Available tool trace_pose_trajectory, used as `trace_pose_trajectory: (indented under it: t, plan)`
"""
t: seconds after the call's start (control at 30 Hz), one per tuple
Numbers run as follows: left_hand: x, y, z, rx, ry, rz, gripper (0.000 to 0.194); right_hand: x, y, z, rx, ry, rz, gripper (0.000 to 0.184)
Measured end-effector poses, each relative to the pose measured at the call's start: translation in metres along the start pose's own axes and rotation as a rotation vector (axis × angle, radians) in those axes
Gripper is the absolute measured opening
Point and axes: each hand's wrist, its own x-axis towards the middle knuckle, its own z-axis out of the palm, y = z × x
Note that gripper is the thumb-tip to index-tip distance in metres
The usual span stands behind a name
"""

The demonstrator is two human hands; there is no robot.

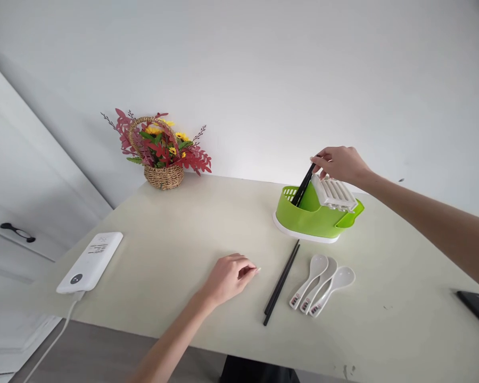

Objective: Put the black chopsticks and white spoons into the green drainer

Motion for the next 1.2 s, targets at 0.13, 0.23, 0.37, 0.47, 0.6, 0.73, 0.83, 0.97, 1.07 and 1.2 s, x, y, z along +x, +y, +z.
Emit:
trace_pose_trajectory:
  t: [0.13,0.23,0.37,0.47,0.6,0.73,0.83,0.97,1.07,1.2]
  plan:
    - [0.001,0.002,-0.002,0.005,0.001,0.000,0.026,-0.011,-0.007,-0.015,-0.023,0.143,-0.108,0.024]
    - [0.002,0.003,-0.003,0.011,0.002,0.001,0.026,-0.027,-0.016,-0.033,-0.022,0.192,-0.209,0.024]
    - [0.002,0.004,-0.004,0.020,0.018,-0.014,0.027,-0.058,-0.024,-0.045,-0.179,0.076,-0.415,0.023]
    - [0.002,0.003,-0.003,0.013,0.018,-0.025,0.026,-0.088,-0.022,-0.032,-0.361,-0.100,-0.634,0.025]
    - [0.002,0.004,-0.003,-0.012,0.004,-0.041,0.027,-0.130,-0.009,0.013,-0.550,-0.373,-0.885,0.028]
    - [0.003,0.005,-0.003,-0.019,0.006,-0.048,0.028,-0.155,0.011,0.063,-0.731,-0.444,-1.024,0.025]
    - [0.002,0.005,-0.003,-0.021,0.009,-0.037,0.028,-0.158,0.024,0.089,-0.765,-0.431,-1.057,0.032]
    - [0.002,0.004,-0.002,-0.004,0.020,-0.026,0.027,-0.152,0.033,0.107,-0.762,-0.421,-1.128,0.023]
    - [0.002,0.003,-0.002,0.000,0.018,-0.021,0.025,-0.144,0.038,0.114,-0.748,-0.441,-1.188,0.024]
    - [0.001,0.003,-0.002,0.008,0.015,-0.013,0.025,-0.131,0.039,0.122,-0.706,-0.464,-1.242,0.024]
